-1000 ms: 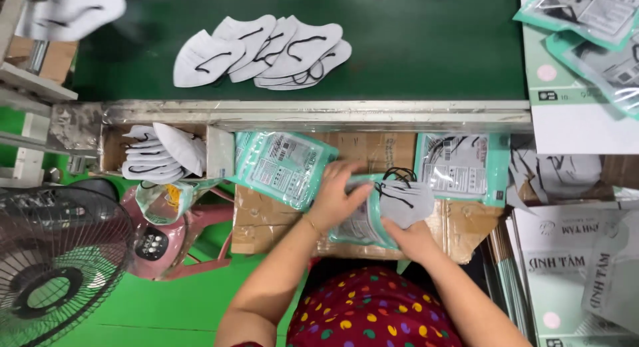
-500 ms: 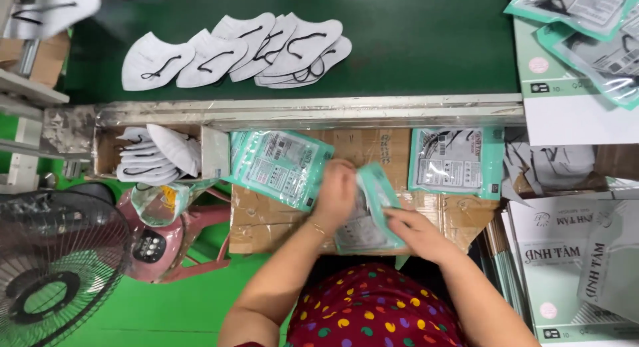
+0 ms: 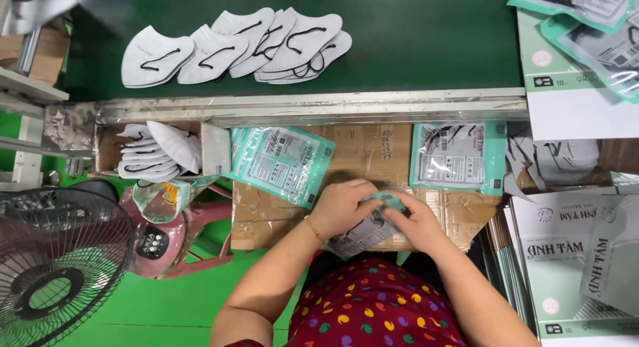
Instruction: Packaging face masks into individual bags and then into a cardboard box.
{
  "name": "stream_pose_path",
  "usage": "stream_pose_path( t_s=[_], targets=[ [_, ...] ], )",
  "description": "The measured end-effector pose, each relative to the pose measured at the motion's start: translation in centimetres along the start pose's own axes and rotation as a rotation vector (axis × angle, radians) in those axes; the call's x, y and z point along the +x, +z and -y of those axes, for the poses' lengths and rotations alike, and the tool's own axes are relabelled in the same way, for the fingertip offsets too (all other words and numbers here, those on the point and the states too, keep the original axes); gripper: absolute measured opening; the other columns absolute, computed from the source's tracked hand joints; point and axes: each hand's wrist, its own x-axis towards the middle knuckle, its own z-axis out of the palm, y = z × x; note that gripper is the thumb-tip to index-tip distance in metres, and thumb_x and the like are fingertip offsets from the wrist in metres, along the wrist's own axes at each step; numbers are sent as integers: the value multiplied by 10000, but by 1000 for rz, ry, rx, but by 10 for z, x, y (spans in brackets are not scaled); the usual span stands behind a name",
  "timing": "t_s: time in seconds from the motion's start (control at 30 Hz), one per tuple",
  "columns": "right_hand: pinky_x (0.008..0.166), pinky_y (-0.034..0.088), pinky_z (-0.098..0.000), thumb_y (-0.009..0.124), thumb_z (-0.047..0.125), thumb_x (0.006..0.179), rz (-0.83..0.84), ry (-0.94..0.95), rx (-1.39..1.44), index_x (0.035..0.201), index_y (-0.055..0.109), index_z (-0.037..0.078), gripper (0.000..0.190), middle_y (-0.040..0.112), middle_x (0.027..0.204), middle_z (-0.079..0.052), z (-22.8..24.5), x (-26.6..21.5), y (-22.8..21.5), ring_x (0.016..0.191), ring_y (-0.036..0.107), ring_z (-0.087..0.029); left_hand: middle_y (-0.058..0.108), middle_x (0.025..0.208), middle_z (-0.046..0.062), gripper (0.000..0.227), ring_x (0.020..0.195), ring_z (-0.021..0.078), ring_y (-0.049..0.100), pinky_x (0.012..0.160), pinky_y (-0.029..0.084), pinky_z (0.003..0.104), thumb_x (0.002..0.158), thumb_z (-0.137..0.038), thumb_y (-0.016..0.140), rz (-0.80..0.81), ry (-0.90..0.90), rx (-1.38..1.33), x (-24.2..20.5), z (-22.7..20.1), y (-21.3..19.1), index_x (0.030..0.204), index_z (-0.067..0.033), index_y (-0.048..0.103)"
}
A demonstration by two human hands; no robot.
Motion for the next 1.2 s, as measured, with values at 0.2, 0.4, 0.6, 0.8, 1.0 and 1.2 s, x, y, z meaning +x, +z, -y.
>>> stream_pose_path(
  t_s=[0.2,0.4,0.6,0.8,1.0,1.2],
  targets=[
    [752,530,-276,694,82,955,-82,60,-63,1064,748,29,133,735,914,-44,-36,-1,3,844,642,-112,712,970,67,132,875,314,684,746,537,421,933,-208,669,-35,127,32,0,-4,4,951,-78,685],
    [748,529,-263,695,104,956,-123,27,-24,1042,743,30,123,742,903,-25,-33,-1,5,834,643,-93,719,953,73,107,893,309,695,765,544,417,914,-188,680,-74,157,48,-1,-1,7,926,-81,682],
    [702,540,-279,734,155,904,-83,104,-269,1042,746,68,164,742,871,-15,-25,2,-7,776,676,-131,717,924,76,141,853,299,694,730,548,402,933,-212,701,-68,39,-18,-2,-2,-2,921,-71,701],
    [669,549,-280,693,199,899,-25,203,-182,1060,749,111,192,708,849,4,-34,2,-20,738,644,-131,711,945,98,170,846,273,704,758,568,371,960,-237,704,-52,-120,-186,2,14,-4,1015,-79,730],
    [612,525,-411,637,244,1009,-587,577,239,1136,669,58,227,679,889,-36,-36,2,-110,742,614,-207,591,1440,204,664,1390,383,549,1203,437,476,962,-363,806,-584,144,249,66,61,-86,1451,-22,514],
    [802,574,-337,634,271,1105,-759,213,468,1296,593,-14,345,705,1117,-69,-117,-3,-189,947,687,-188,86,1578,396,1432,1457,606,40,1146,-41,721,649,-772,876,-324,-399,448,144,115,-148,1600,-41,93]
  ],
)
